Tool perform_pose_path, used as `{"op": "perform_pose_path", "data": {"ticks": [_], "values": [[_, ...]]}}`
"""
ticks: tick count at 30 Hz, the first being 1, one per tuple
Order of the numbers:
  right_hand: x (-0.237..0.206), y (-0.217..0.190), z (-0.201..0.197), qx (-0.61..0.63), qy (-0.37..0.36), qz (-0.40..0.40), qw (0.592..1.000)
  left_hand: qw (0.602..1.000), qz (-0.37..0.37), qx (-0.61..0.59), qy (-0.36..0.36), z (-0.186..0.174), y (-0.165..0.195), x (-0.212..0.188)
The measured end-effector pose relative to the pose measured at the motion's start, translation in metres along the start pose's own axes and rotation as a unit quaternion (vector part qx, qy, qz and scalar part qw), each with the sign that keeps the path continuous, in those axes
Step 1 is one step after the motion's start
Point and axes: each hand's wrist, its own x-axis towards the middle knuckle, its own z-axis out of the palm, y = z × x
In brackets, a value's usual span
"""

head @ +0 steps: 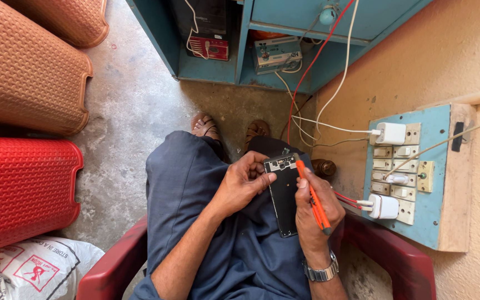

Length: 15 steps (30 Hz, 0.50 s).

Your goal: The person disassembles a mobile phone by prying off the back cover and removing internal components by hand while seated at a desk.

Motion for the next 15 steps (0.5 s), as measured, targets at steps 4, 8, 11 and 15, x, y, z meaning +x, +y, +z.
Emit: {"op": "perform_pose_path", "data": {"ticks": [4, 8, 11, 15], "values": [[0.002, 0.002, -0.003, 0.011, -0.034, -0.037, 0.999, 1.0, 0.019, 0.008, 0.005, 0.004, -0.002, 0.003], [0.003, 0.005, -0.002, 0.003, -0.041, -0.072, 0.997, 0.999, 0.023, 0.021, 0.009, 0.005, -0.004, 0.006], [0.005, 0.007, -0.002, -0.002, -0.028, -0.029, 0.999, 0.999, 0.032, 0.036, 0.012, 0.007, -0.003, 0.007], [0.011, 0.007, -0.005, 0.005, -0.008, 0.043, 0.999, 1.0, 0.018, 0.021, 0.005, 0.01, 0.0, 0.009]]}}
